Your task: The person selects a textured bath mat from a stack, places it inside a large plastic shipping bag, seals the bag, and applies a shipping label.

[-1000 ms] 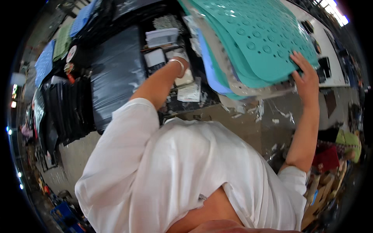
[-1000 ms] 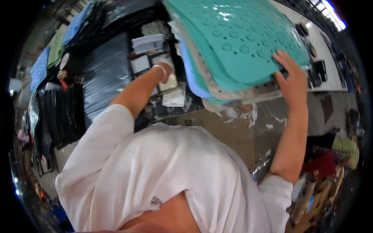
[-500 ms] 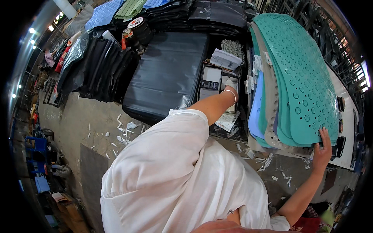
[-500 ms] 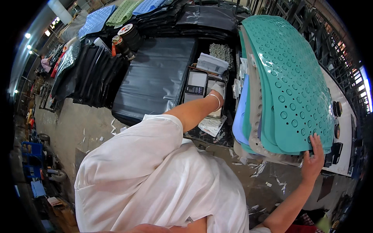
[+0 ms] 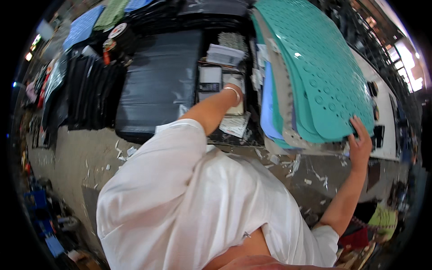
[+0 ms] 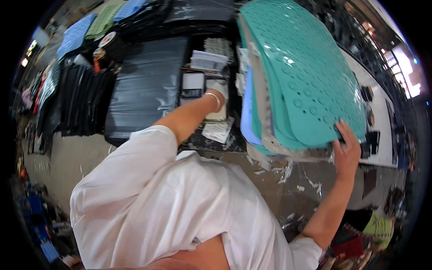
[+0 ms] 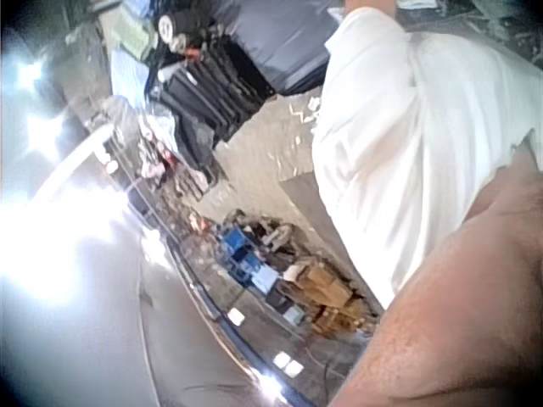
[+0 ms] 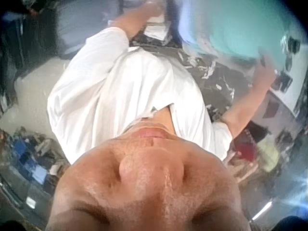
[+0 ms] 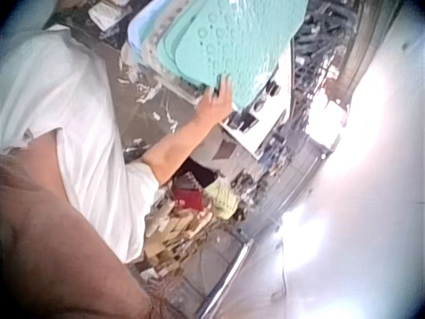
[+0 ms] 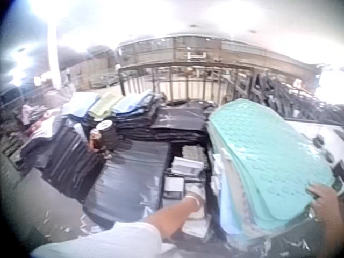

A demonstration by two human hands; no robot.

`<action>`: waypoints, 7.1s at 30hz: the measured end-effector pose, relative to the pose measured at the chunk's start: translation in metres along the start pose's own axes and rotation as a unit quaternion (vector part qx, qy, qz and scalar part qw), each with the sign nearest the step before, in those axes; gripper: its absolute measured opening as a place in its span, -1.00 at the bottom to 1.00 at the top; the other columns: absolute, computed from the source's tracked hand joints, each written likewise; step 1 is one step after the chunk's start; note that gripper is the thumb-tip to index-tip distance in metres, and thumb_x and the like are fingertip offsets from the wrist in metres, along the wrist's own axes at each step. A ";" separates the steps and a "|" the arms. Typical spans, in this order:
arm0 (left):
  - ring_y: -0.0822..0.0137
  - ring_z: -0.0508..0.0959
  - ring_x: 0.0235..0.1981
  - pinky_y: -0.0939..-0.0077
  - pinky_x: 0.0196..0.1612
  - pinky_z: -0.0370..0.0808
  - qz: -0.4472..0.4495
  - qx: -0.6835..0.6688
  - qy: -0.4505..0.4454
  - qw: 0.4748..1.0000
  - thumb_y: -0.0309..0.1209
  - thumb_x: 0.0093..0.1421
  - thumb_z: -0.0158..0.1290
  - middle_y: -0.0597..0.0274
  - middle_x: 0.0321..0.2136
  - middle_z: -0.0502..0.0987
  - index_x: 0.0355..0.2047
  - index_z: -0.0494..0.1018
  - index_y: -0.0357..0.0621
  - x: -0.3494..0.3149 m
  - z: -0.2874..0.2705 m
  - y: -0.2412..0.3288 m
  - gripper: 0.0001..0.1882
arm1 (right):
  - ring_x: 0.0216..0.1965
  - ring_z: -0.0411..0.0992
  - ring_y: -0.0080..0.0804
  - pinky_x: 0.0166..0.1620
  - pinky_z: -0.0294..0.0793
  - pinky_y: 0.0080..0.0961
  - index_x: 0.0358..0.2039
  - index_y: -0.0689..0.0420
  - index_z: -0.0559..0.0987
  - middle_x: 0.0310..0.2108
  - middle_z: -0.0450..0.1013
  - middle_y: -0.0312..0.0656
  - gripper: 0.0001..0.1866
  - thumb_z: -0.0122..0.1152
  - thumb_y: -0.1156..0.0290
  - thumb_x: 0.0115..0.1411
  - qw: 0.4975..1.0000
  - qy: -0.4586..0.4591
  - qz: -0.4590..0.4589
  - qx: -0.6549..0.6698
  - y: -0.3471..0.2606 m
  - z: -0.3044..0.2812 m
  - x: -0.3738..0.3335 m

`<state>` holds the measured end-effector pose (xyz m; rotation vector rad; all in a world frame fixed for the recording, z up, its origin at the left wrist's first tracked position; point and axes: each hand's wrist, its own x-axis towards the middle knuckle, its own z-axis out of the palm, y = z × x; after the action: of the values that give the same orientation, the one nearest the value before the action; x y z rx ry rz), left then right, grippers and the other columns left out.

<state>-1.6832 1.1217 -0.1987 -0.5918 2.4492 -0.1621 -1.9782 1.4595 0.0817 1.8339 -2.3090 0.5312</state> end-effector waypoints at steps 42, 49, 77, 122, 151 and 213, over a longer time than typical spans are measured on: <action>0.04 0.43 0.08 0.21 0.12 0.38 0.239 -0.078 0.390 0.886 -0.36 0.17 0.02 0.13 -0.08 0.53 -0.24 0.53 -0.22 -0.136 -0.253 0.119 -0.77 | -0.22 0.42 -0.26 -0.04 0.36 -0.34 -0.25 0.26 0.53 -0.27 0.44 -0.10 -0.73 0.15 0.35 0.09 0.928 0.370 -0.042 0.028 -0.015 -0.128 -0.128; -0.03 0.37 0.11 0.11 0.18 0.29 0.264 -0.188 0.554 0.767 -0.36 0.05 0.15 0.09 0.03 0.44 -0.03 0.49 -0.11 -0.155 -0.234 0.070 -0.58 | -0.14 0.37 -0.13 0.00 0.33 -0.30 -0.24 0.20 0.50 -0.25 0.41 -0.07 -0.82 0.10 0.45 0.13 0.942 0.324 -0.066 0.057 -0.019 -0.089 0.051; 0.14 0.21 0.31 -0.06 0.36 0.01 0.332 -0.257 0.420 0.805 -0.70 -0.14 0.04 0.28 0.20 0.36 -0.30 0.40 -0.06 -0.181 -0.191 0.044 -0.63 | 0.37 0.01 -0.08 0.35 -0.15 0.13 0.29 -0.06 0.21 0.35 0.05 -0.19 -0.05 0.44 0.25 -0.16 0.915 0.115 -0.220 -0.318 0.014 -0.010 -0.081; -0.09 0.55 -0.20 0.20 -0.12 0.49 -0.126 -0.489 0.362 0.783 -0.29 0.23 -0.04 -0.07 -0.25 0.59 -0.15 0.56 -0.16 -0.378 0.218 -0.235 -0.71 | -0.20 0.41 0.01 -0.17 0.42 -0.15 -0.41 0.21 0.57 -0.31 0.43 0.01 -0.63 0.36 0.13 -0.04 0.942 -0.245 -0.227 0.039 -0.475 0.185 -0.055; -0.12 0.55 -0.11 0.12 -0.04 0.49 -0.271 -0.490 0.134 0.817 -0.08 0.06 0.16 -0.22 -0.12 0.54 -0.07 0.51 -0.30 -0.463 0.206 -0.125 -0.44 | -0.20 0.46 -0.02 -0.15 0.47 -0.17 -0.41 0.23 0.61 -0.33 0.48 0.02 -0.58 0.29 0.04 0.06 0.985 -0.157 -0.001 -0.076 -0.547 0.217 -0.048; 0.28 0.56 -0.33 0.42 -0.21 0.50 0.101 -0.725 0.664 0.152 -0.34 0.33 -0.09 0.11 -0.33 0.57 -0.27 0.46 -0.16 -0.675 -0.002 -0.293 -0.82 | -0.48 0.40 -0.44 -0.35 0.40 -0.48 -0.45 0.20 0.55 -0.53 0.44 -0.21 -0.81 0.04 0.38 0.20 0.729 0.125 -0.097 0.666 -0.534 -0.041 0.167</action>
<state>-1.0905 1.1635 0.2358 0.2648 -0.9030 -1.2002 -1.5086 1.2198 0.2722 2.0404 -1.3999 2.6514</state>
